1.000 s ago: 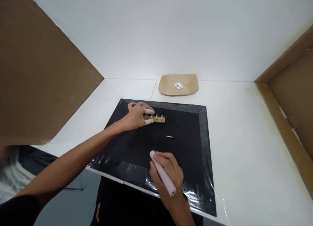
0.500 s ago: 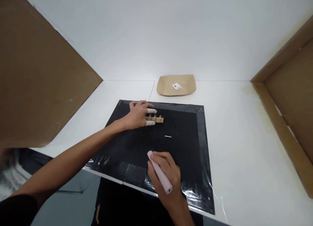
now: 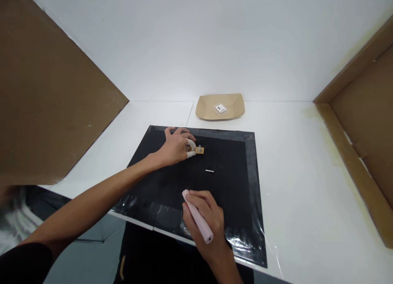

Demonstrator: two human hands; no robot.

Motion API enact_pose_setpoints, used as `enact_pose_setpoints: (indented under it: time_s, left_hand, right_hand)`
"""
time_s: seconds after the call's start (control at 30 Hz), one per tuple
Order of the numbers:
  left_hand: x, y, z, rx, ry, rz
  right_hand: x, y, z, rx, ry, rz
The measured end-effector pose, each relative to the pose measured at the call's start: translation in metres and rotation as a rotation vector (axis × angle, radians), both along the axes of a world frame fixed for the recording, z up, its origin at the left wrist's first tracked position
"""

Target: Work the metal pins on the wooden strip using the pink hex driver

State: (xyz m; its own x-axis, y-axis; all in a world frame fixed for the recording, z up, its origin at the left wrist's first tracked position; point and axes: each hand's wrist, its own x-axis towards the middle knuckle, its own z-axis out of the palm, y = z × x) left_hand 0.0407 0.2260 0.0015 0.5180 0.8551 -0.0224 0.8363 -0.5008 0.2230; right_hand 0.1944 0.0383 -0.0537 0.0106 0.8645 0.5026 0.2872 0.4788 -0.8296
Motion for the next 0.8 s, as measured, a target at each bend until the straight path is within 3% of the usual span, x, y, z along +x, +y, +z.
enact_pose_setpoints:
  time_s: [0.3, 0.47, 0.53, 0.67, 0.8]
  left_hand:
    - [0.005, -0.021, 0.002, 0.133, 0.017, -0.001]
    - [-0.014, -0.065, 0.016, 0.15, -0.039, 0.058]
    - [-0.028, -0.088, 0.017, 0.054, -0.073, 0.109]
    - [-0.057, -0.121, 0.001, -0.019, -0.121, 0.316]
    - [-0.07, -0.134, -0.021, -0.002, -0.166, 0.48]
  right_hand:
    - [0.0, 0.001, -0.001, 0.004, -0.005, 0.015]
    - [-0.001, 0.002, -0.001, 0.046, -0.007, -0.015]
    - [-0.001, 0.002, 0.0, 0.066, -0.023, -0.025]
    - [-0.001, 0.003, 0.0, 0.084, -0.052, -0.025]
    - [0.0, 0.003, -0.001, 0.096, -0.07, -0.005]
